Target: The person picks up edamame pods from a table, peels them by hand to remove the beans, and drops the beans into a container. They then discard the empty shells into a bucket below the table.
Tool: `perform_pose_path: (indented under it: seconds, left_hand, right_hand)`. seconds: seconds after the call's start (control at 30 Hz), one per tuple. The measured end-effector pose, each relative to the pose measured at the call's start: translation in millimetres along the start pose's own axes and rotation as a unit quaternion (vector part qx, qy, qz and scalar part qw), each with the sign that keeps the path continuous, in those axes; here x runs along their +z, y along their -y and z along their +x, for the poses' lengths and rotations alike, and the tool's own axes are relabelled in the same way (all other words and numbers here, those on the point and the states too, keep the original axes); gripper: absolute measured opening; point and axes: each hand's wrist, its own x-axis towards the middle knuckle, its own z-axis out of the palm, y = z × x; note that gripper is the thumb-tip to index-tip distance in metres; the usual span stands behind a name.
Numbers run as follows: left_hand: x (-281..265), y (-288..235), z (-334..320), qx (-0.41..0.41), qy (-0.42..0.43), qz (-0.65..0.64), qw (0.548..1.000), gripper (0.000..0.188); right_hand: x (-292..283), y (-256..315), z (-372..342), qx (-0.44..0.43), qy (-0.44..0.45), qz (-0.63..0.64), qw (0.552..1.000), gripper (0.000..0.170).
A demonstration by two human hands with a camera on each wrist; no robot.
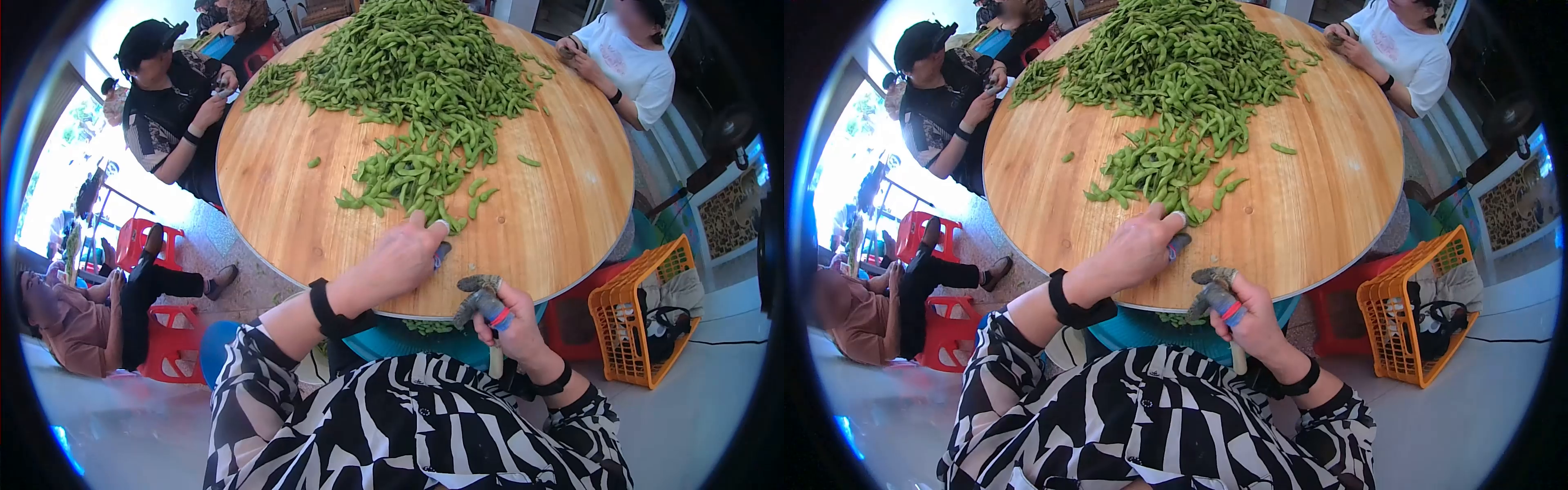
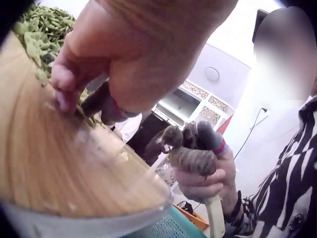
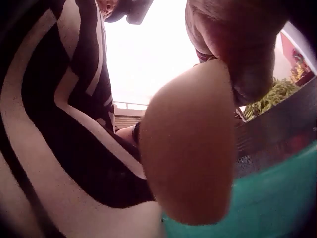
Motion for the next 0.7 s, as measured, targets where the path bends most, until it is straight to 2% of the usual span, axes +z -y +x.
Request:
perform_pose_path:
  seconds: [0.07, 0.1, 0.17, 0.2, 0.23, 0.27, 0.3, 0.37, 0.4, 0.47, 0.5, 0.57, 0.7]
  left_hand:
    - [2, 0, 0, 0.026, -0.004, 0.054, 0.998, 0.014]
    - [3, 2, -1, 0.029, -0.002, 0.057, 0.998, 0.014]
    - [3, 6, -4, 0.086, -0.068, -0.005, 0.994, 0.020]
    - [2, 5, -6, 0.088, -0.066, -0.005, 0.994, 0.020]
    - [0, 2, -8, -0.017, -0.040, -0.115, 0.992, 0.021]
    - [-2, -1, -10, -0.121, -0.012, -0.222, 0.967, 0.022]
    - [-4, -4, -12, -0.118, -0.009, -0.223, 0.968, 0.022]
    - [-9, -11, -22, -0.157, 0.013, -0.444, 0.882, 0.024]
    - [-9, -15, -25, -0.157, 0.013, -0.445, 0.881, 0.024]
    - [-9, -21, -31, -0.169, 0.008, -0.563, 0.809, 0.027]
    - [-9, -23, -32, -0.169, 0.008, -0.563, 0.809, 0.027]
    - [-8, -26, -34, -0.192, -0.023, -0.617, 0.763, 0.027]
    - [-4, -21, -36, -0.201, -0.034, -0.588, 0.783, 0.027]
  right_hand:
    - [-5, -2, -1, 0.018, 0.000, 0.111, 0.994, 0.029]
    - [-6, -3, 0, 0.015, -0.002, 0.114, 0.993, 0.029]
    - [-7, -4, 3, 0.006, 0.005, 0.230, 0.973, 0.033]
    - [-5, -4, 5, 0.005, 0.003, 0.233, 0.973, 0.033]
    - [-2, -3, 7, 0.009, -0.020, 0.222, 0.975, 0.034]
    - [1, -2, 9, 0.013, -0.043, 0.211, 0.976, 0.034]
    - [4, -2, 10, 0.012, -0.047, 0.213, 0.976, 0.034]
    - [10, -5, 12, 0.003, -0.049, 0.207, 0.977, 0.035]
    - [12, -4, 12, 0.004, -0.049, 0.206, 0.977, 0.035]
    - [16, -2, 12, -0.025, -0.002, 0.159, 0.987, 0.038]
    - [17, -2, 13, -0.025, -0.002, 0.158, 0.987, 0.038]
    - [16, -2, 15, -0.027, 0.045, 0.144, 0.988, 0.039]
    - [22, -7, 16, -0.047, 0.017, 0.123, 0.991, 0.040]
